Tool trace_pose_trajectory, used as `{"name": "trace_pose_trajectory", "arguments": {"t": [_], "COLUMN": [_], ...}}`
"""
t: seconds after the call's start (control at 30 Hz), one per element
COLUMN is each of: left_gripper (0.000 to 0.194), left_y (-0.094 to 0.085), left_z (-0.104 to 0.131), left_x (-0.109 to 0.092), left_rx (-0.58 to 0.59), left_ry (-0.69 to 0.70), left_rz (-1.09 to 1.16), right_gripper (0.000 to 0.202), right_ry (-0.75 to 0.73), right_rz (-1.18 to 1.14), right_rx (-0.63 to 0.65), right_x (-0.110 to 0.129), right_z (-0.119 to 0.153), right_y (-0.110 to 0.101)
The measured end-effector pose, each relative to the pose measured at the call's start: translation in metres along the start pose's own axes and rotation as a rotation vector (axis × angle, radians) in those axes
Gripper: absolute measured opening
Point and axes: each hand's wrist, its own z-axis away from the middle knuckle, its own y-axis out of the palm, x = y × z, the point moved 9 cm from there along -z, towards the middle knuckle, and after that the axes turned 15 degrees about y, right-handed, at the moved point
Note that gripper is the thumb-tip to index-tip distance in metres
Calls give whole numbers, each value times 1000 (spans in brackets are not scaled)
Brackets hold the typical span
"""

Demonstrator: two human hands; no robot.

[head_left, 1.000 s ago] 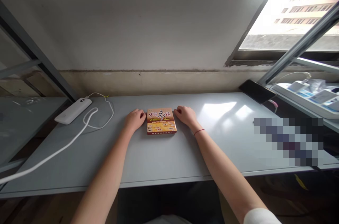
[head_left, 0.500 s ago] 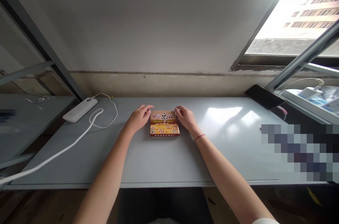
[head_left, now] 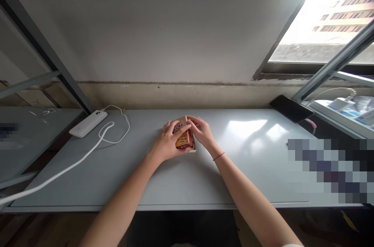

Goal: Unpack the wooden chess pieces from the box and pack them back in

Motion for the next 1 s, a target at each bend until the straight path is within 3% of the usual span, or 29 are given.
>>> {"name": "trace_pose_trajectory", "arguments": {"t": [0.1,0.33,0.43,0.53,0.67,0.77,0.9,0.93,1.0], "left_gripper": [54,30,16,19,20,23,34,36,35], "left_y": [-13,-69,-84,-95,-112,-95,-41,-27,-14], "left_z": [-1,11,18,25,31,27,36,40,43], "left_x": [0,26,32,32,17,22,68,77,87], "left_rx": [-35,-228,-282,-321,-443,-356,12,110,178], "left_ry": [-51,-216,-240,-238,-128,-135,-487,-540,-568], "left_rz": [17,-32,-46,-79,-293,-282,-237,-206,-180], "right_gripper": [45,32,31,29,25,21,21,21,22], "right_ry": [21,261,297,329,382,426,468,477,492], "right_rz": [-2,262,336,387,411,430,370,345,302], "right_rx": [26,-173,-159,-102,-64,60,254,282,316], "right_x": [3,-19,-24,-28,-32,-39,-46,-47,-50], "right_z": [1,-7,-8,-7,-8,-8,-2,-1,0], "right_y": [-1,-29,-27,-21,-21,-15,-2,1,5]}}
